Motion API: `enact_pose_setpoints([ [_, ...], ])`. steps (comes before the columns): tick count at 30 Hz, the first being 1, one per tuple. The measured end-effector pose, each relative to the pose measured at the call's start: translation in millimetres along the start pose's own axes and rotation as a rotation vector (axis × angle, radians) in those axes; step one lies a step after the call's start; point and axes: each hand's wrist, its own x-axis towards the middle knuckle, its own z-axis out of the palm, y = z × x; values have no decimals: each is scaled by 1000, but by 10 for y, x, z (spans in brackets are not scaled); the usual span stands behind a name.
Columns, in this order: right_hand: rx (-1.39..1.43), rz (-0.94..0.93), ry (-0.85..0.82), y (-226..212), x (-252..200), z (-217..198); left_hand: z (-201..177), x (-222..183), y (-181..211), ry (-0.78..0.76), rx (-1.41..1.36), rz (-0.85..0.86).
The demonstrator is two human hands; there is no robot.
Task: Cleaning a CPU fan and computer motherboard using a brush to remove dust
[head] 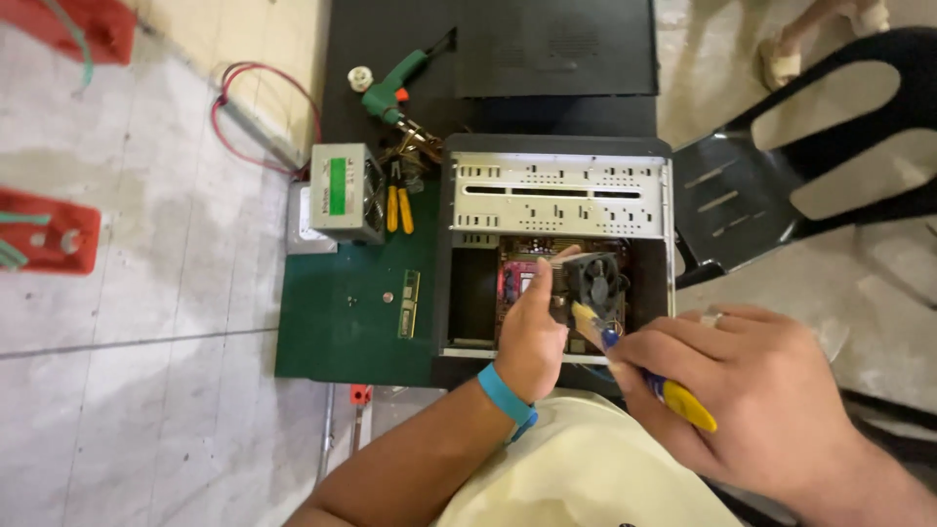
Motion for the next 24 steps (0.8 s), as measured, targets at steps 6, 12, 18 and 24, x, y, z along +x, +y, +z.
enact_pose_setpoints([
  [6, -193, 38, 47, 80, 44, 39, 37, -104, 106, 55, 101, 5],
  [12, -69, 13, -95, 26, 21, 58, -19, -48, 12, 24, 124, 52],
  [18, -177, -18, -62, 106, 73, 14, 38, 9, 0, 90, 274, 87],
  [24, -3, -34, -184, 173, 15, -2, 63, -1, 112, 141, 365, -14],
])
